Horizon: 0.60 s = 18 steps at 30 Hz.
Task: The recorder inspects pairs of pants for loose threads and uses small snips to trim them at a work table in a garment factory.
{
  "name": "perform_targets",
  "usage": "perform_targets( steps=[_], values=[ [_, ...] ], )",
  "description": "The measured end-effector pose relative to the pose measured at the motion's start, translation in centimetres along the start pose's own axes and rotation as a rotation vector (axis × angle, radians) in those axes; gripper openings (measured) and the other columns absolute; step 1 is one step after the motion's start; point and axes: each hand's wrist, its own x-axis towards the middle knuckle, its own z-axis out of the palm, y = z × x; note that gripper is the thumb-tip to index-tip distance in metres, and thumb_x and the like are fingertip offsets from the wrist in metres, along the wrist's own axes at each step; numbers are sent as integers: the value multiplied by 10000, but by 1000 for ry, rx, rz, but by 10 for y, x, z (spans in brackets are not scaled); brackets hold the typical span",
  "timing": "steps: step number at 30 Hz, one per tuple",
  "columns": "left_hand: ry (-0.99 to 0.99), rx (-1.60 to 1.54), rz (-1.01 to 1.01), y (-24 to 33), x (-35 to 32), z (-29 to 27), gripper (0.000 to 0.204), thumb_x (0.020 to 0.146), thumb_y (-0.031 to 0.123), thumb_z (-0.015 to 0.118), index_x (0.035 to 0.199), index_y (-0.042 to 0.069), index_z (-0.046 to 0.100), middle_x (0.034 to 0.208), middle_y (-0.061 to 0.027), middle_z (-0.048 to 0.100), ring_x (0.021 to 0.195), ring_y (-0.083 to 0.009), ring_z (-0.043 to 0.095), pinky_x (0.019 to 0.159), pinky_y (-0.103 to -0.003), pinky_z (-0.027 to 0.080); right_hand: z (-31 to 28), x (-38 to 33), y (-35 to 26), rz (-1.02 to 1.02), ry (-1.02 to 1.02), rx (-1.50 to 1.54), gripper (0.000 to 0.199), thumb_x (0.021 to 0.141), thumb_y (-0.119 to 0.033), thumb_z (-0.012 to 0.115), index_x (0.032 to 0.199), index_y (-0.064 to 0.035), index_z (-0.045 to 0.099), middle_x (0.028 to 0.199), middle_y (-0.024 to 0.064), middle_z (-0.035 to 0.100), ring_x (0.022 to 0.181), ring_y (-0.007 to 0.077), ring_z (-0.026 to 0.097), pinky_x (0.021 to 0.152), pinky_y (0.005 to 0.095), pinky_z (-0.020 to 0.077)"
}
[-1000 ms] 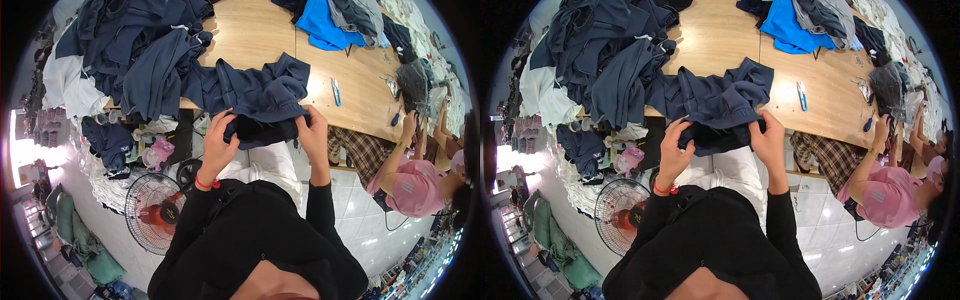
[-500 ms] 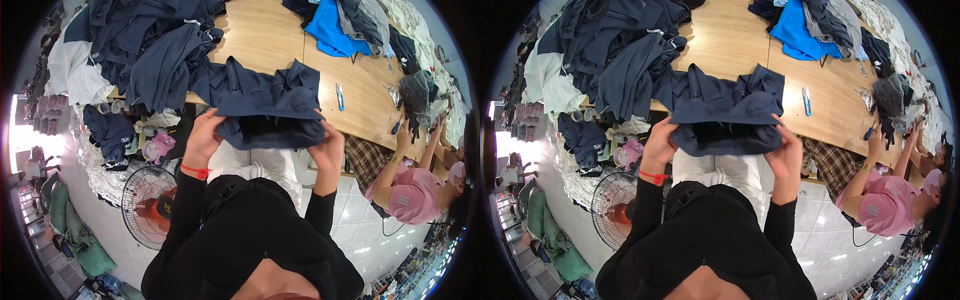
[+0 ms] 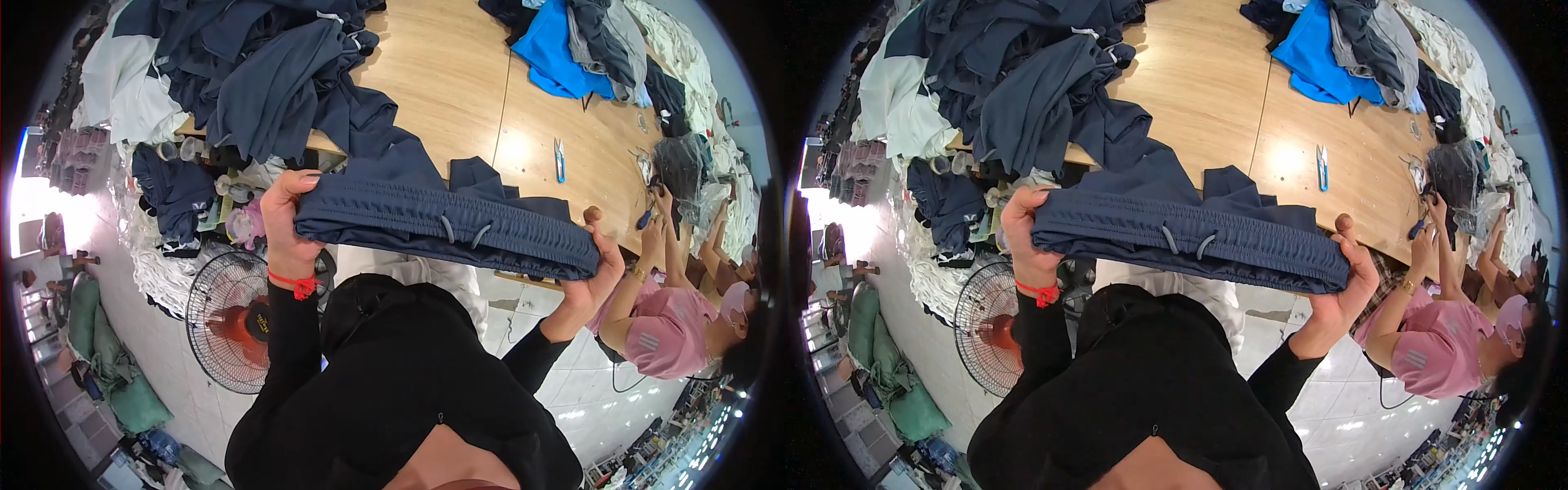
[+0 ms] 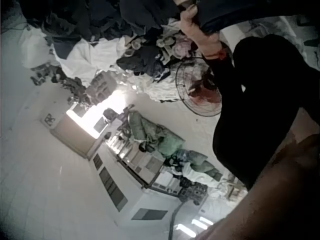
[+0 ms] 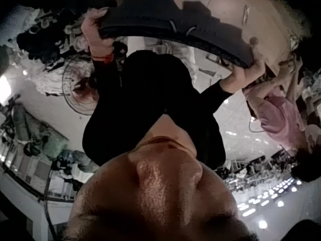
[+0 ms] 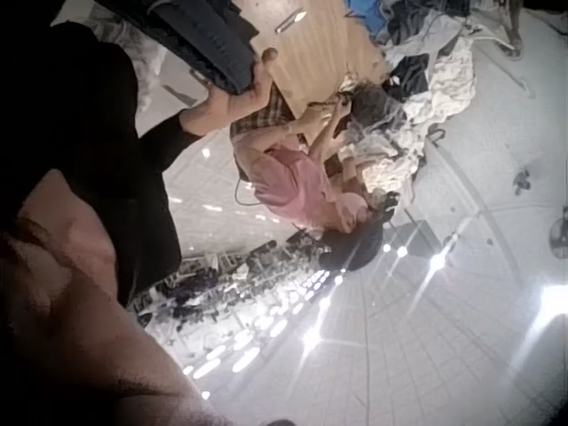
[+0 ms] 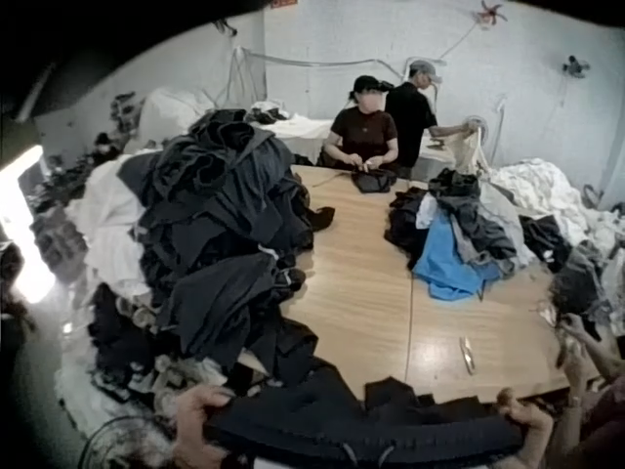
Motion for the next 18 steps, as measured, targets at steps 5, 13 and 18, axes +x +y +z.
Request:
perform_targets(
  steps=[5, 13, 18],
  values=[
    [73, 251, 228, -8, -16, 5, 174, 845, 88, 658, 928, -61, 694, 921, -156, 723, 904, -249, 724, 846, -358, 599, 2, -26, -8, -97, 57, -24, 420, 908, 67, 577, 1323, 26, 528, 924, 123, 738, 869, 270, 741, 890, 465, 604],
    [-65, 186, 174, -15, -13, 12, 299, 1000, 231, 646, 1068, -52, 714, 1008, -178, 771, 960, -305, 760, 917, -423, 613, -22, -35, -18, -19, -161, 28, 387, 971, 1, 591, 1356, 37, 575, 1114, 182, 760, 1064, 313, 733, 1013, 517, 555],
    [-225, -383, -222, -15, 12, -19, 476, 1117, 347, 503, 1230, -66, 710, 1230, -205, 775, 1202, -333, 729, 1162, -511, 485, -19, -32, -14, 224, -75, 266, 213, 1055, -95, 539, 1203, 5, 654, 1482, 243, 586, 1493, 409, 433, 1259, 646, 249]
  ],
)
